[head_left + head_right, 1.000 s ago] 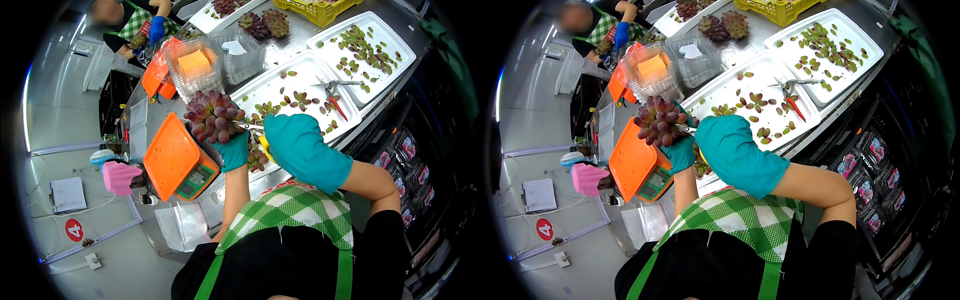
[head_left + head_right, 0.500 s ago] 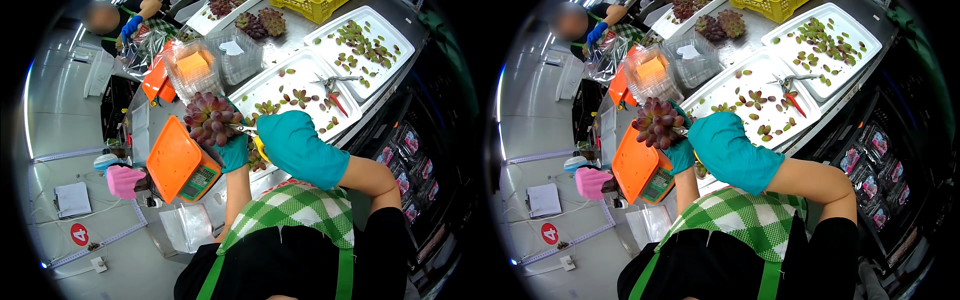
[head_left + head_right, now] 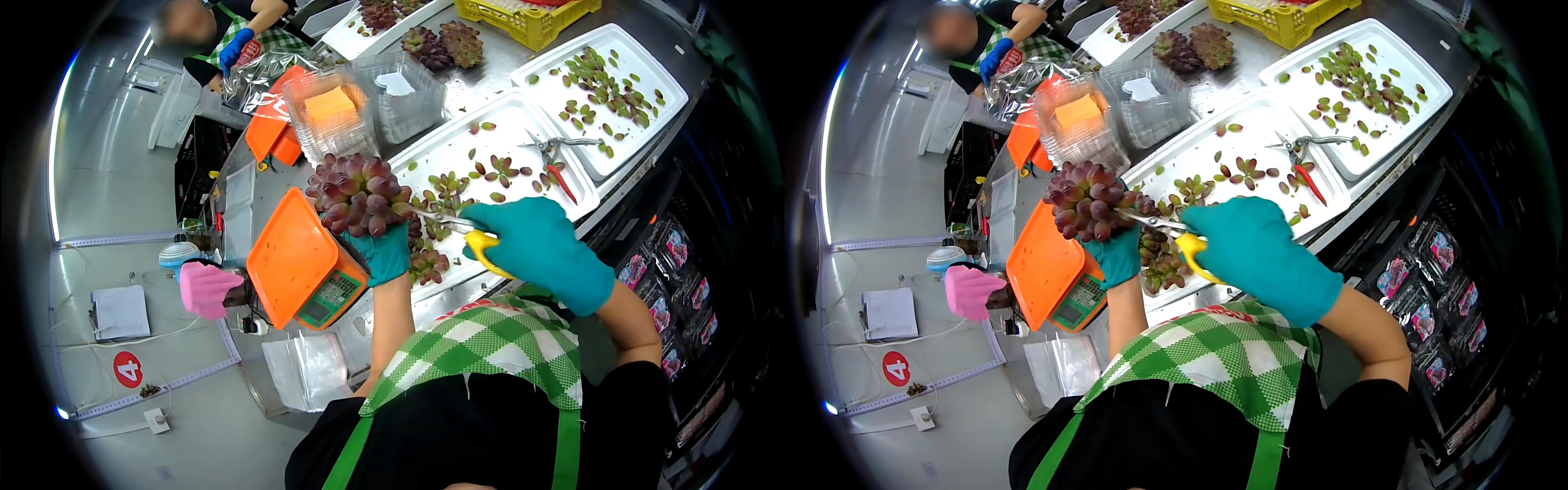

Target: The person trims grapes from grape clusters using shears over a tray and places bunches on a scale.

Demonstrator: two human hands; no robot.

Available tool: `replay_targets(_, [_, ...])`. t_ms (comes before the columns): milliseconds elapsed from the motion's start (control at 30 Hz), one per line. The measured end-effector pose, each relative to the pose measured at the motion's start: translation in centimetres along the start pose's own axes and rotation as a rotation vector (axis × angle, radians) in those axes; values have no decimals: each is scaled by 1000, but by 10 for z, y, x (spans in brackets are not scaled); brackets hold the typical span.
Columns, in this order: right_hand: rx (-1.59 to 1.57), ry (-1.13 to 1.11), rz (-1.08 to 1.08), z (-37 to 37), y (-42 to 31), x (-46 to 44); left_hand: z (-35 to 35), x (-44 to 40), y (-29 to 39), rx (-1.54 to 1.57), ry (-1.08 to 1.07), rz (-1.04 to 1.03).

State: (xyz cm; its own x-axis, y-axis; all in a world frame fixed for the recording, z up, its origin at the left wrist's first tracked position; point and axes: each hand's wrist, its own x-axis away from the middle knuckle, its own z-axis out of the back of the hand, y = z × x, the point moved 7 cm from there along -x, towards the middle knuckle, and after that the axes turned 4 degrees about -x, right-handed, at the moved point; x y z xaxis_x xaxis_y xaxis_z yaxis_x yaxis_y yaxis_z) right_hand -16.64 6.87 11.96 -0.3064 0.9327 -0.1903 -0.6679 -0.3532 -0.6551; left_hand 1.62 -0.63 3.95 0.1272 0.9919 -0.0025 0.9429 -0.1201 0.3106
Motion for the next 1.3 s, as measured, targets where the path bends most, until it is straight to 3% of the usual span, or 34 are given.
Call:
replay_targets(33, [-56, -9, -49, 5, 2, 2, 15, -1, 8, -100, 35, -75])
replay_targets(67, [-202, -125, -252, 8, 9, 2, 27, -1, 16, -199, 70, -148])
replay_targets(167, [-436, 234, -163, 12, 20, 5, 0, 9, 12, -483, 145, -273])
replay_targets(233, [-451, 156, -205, 7, 17, 0, -15, 10, 8, -651, 110, -319])
replay_targets(300, [-528, 156, -244, -3, 16, -6, -35, 11, -8, -288, -368, -110])
replay_targets(333, [-609, 117, -272, -7, 13, -10, -36, 13, -13, -290, -385, -107])
replay_targets(567, [-647, 249, -80, -24, -5, -24, -3, 16, -4, -462, -141, -202])
replay_targets(700, [-814, 105, -151, -32, -5, -22, -7, 16, 0, -480, -90, -235])
replay_targets(833, [-901, 158, -275, -28, 4, -27, -14, 13, 0, -455, -84, -259])
replay_targets(967, [-733, 175, -175, -37, 4, -35, -11, 13, -9, -353, -139, -146])
replay_targets(1133, [-936, 97, -312, -59, 26, -26, -10, 18, -21, -183, -202, 51])
replay_targets(1300, [-977, 280, -198, -49, 33, -17, -8, 10, -29, -92, -258, 170])
